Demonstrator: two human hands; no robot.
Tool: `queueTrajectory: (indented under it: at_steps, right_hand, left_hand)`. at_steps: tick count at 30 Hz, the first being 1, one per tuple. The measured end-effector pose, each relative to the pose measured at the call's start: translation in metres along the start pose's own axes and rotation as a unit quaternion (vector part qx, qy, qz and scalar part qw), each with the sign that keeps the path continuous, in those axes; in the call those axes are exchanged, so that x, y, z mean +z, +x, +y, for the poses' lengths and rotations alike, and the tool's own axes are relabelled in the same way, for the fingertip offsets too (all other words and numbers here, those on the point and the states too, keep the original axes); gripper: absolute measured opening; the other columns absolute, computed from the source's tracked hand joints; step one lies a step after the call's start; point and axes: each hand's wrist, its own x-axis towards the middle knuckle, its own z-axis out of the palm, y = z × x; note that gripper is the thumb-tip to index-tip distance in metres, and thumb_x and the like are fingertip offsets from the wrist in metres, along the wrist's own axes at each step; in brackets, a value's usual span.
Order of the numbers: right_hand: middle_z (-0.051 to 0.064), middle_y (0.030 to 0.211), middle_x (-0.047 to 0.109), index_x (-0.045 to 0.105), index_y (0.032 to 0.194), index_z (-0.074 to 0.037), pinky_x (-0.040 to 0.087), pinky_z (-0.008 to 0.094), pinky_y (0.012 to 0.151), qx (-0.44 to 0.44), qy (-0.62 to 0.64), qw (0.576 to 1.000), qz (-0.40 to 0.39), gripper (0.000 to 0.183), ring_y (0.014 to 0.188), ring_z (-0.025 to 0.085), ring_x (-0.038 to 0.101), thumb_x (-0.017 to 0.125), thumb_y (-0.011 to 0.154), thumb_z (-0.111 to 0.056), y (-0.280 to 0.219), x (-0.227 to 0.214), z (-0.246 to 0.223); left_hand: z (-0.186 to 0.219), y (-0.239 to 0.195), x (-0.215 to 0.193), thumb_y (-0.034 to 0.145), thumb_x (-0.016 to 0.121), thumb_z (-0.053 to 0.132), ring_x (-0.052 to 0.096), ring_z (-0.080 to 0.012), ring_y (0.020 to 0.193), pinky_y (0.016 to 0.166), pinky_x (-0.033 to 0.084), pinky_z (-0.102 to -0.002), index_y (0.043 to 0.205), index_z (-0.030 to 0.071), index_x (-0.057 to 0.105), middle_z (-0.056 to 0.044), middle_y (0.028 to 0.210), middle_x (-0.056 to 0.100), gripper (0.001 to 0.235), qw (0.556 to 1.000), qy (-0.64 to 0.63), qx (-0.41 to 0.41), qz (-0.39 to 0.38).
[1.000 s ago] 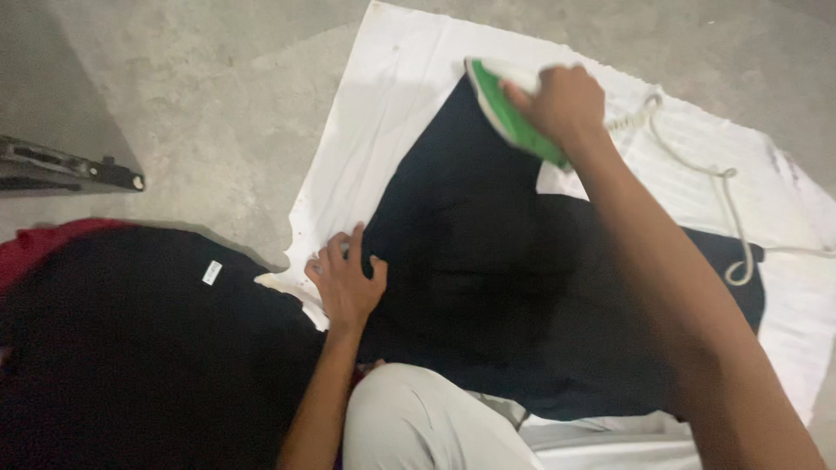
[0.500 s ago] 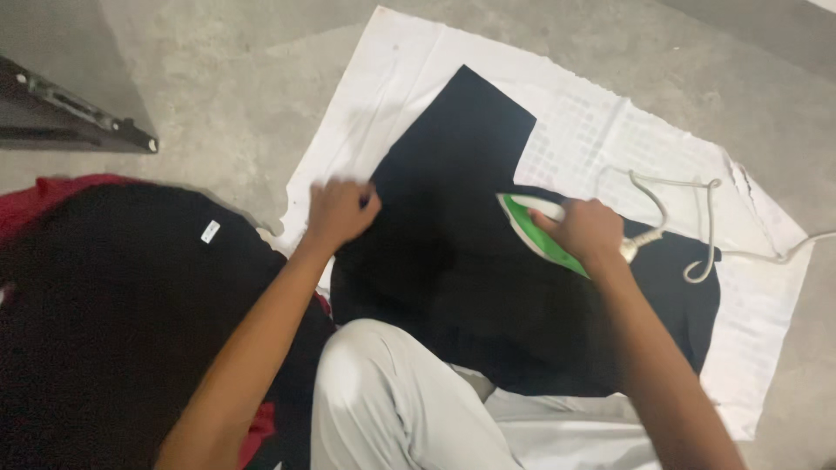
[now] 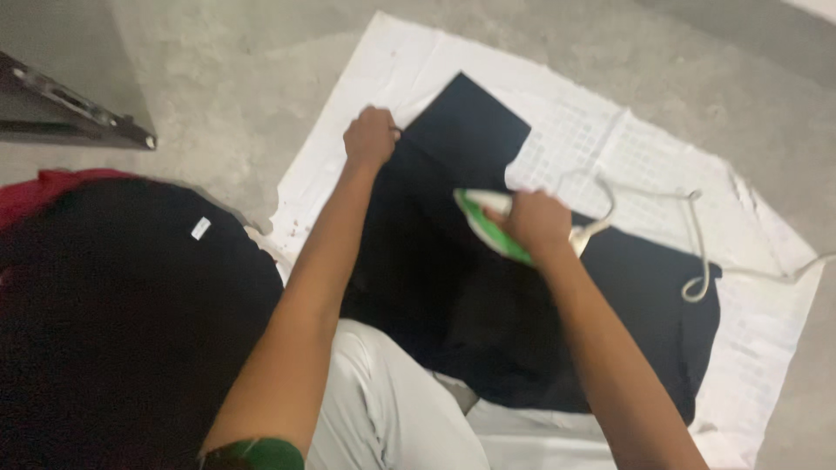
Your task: The person irons a black t-shirt laid on a white cloth on the floor, smoothing the fabric and using a green and white iron. The person flips the shirt to iron the other side and then places it on a pile of other clothes.
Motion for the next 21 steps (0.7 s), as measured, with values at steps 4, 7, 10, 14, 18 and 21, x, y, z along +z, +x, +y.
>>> queueTrajectory:
  at_steps: [4, 7, 10, 14, 18, 21]
  right_hand:
    - [0.024, 0.106, 0.078, 0.08, 0.11, -0.002, 0.061, 0.055, 0.086, -0.008, 0.003, 1.0, 0.013, 0.086, 0.105, 0.044, 0.076, 0.055, 0.091, -0.082, 0.004, -0.018, -0.034]
    - [0.021, 0.098, 0.079, 0.082, 0.104, -0.005, 0.062, 0.052, 0.081, -0.028, 0.03, 0.998, 0.049, 0.075, 0.099, 0.042, 0.077, 0.06, 0.092, -0.076, 0.011, -0.011, -0.071]
    - [0.017, 0.094, 0.078, 0.081, 0.102, -0.006, 0.062, 0.051, 0.078, -0.056, 0.037, 0.995, 0.08, 0.074, 0.094, 0.039, 0.078, 0.059, 0.092, -0.076, 0.018, -0.001, -0.097]
    - [0.014, 0.09, 0.079, 0.082, 0.096, -0.011, 0.062, 0.05, 0.075, -0.144, -0.008, 0.987, 0.068, 0.063, 0.089, 0.037, 0.079, 0.066, 0.087, -0.071, 0.006, 0.007, -0.081]
    - [0.015, 0.084, 0.079, 0.083, 0.09, -0.01, 0.062, 0.044, 0.075, -0.113, -0.029, 0.993, 0.021, 0.065, 0.084, 0.035, 0.079, 0.064, 0.091, -0.073, -0.049, 0.009, 0.001]
    - [0.021, 0.095, 0.081, 0.083, 0.099, -0.006, 0.061, 0.049, 0.082, 0.025, -0.035, 0.999, -0.025, 0.073, 0.096, 0.04, 0.079, 0.058, 0.092, -0.074, -0.078, -0.014, 0.1]
  left_hand:
    - [-0.01, 0.008, 0.025, 0.096, 0.074, 0.02, 0.078, -0.0292, 0.074, 0.069, 0.064, -0.043, 0.095, 0.011, 0.07, -0.004, 0.079, 0.07, 0.01, 0.99, -0.129, -0.047, -0.003]
    - [-0.009, -0.009, 0.024, 0.098, 0.075, 0.013, 0.075, -0.0349, 0.105, 0.086, 0.064, -0.046, 0.106, 0.007, 0.069, -0.012, 0.104, 0.067, 0.011, 0.982, -0.185, -0.041, 0.026]
    - [-0.023, -0.005, 0.033, 0.098, 0.077, 0.016, 0.071, -0.0359, 0.113, 0.097, 0.06, -0.05, 0.109, 0.006, 0.069, -0.013, 0.106, 0.066, 0.016, 0.98, -0.195, -0.027, 0.03]
    - [-0.025, 0.013, 0.045, 0.097, 0.08, 0.021, 0.07, -0.0395, 0.11, 0.1, 0.057, -0.052, 0.106, 0.007, 0.071, -0.014, 0.104, 0.066, 0.019, 0.989, -0.149, -0.001, 0.014]
    - [-0.014, 0.005, 0.028, 0.102, 0.076, 0.02, 0.071, -0.0417, 0.113, 0.102, 0.057, -0.053, 0.113, 0.008, 0.07, -0.015, 0.109, 0.065, 0.017, 0.992, -0.114, -0.057, 0.011]
    - [-0.007, 0.007, 0.014, 0.102, 0.077, 0.019, 0.071, -0.0437, 0.111, 0.099, 0.059, -0.053, 0.111, 0.007, 0.069, -0.016, 0.107, 0.063, 0.017, 0.989, -0.122, -0.064, 0.05]
